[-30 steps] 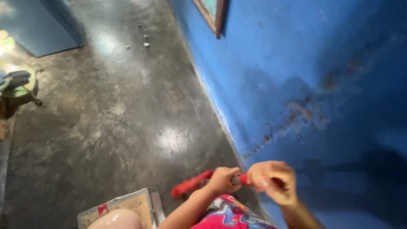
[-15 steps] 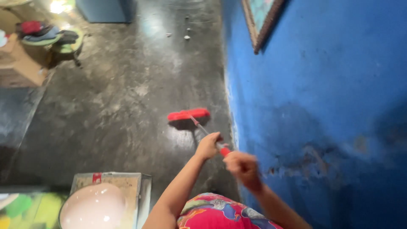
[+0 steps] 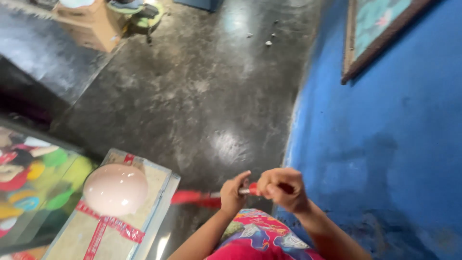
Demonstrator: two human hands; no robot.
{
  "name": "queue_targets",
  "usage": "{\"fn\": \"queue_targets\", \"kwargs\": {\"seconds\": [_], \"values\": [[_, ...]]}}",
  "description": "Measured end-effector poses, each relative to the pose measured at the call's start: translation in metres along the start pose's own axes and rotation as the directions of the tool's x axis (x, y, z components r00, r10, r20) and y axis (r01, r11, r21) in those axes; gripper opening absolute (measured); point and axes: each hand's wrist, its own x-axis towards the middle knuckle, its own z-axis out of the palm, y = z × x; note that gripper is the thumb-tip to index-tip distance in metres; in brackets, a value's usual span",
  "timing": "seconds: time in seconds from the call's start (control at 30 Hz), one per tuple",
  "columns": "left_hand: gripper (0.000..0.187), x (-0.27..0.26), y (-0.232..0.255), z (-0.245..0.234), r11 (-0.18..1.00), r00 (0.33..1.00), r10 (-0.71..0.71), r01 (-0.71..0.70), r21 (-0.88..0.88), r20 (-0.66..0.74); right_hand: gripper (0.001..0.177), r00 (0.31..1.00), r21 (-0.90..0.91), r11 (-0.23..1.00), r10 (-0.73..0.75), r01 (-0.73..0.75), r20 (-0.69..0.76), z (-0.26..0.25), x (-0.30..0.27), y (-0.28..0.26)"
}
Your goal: The person sweeps a concrete floor with a red broom, moving debris toward a corner. They navigate around boxes, a display cabinet, and a refrigerator while continuing to sweep along the walls.
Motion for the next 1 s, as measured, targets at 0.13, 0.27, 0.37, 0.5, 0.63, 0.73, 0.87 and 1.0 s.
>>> {"fn": "queue_targets", "kwargs": {"seconds": [0.13,0.27,0.37,0.5,0.63,0.73,0.87,1.0], "values": [[0.027,0.032,-0.016,0.005,0.993,0.977,0.017,-0.041,-0.109,-0.214,0.026,0.984,-0.292,0.952,-0.042,0.093,0.175,0.012,-0.002,0.039],[0.035,0.067,-0.046,0.003,0.97,0.983,-0.179,0.184,-0.16,0.046,0.016,0.959,-0.381,0.897,-0.131,0.223,0.253,0.019,-0.001,0.086],[0.031,0.104,-0.085,0.026,0.992,0.994,-0.01,0.024,-0.127,0.112,0.007,0.956,-0.493,0.825,-0.187,0.277,0.224,0.012,0.004,0.095],[0.052,0.172,-0.008,-0.039,0.955,0.973,-0.001,0.07,-0.29,0.229,0.024,0.955,-0.747,0.625,-0.294,0.226,0.042,0.003,0.028,0.044],[0.054,0.209,0.028,-0.105,0.964,0.887,0.261,-0.218,-0.153,0.381,0.061,0.676,-0.681,0.706,-0.599,0.194,-0.428,0.019,0.074,0.012],[0.064,0.22,-0.019,-0.117,0.954,0.865,0.253,-0.297,0.037,0.433,0.047,0.599,-0.283,0.901,-0.43,0.328,-0.675,-0.023,0.06,0.106],[0.067,0.214,-0.132,-0.105,0.985,0.916,-0.055,-0.016,0.173,0.397,0.018,0.696,-0.263,0.954,-0.285,0.142,-0.659,0.027,0.099,0.168],[0.058,0.183,-0.23,-0.056,0.988,0.953,-0.032,-0.016,0.156,0.302,0.027,0.811,-0.143,0.99,-0.091,0.009,-0.578,0.066,0.129,0.184]]}}
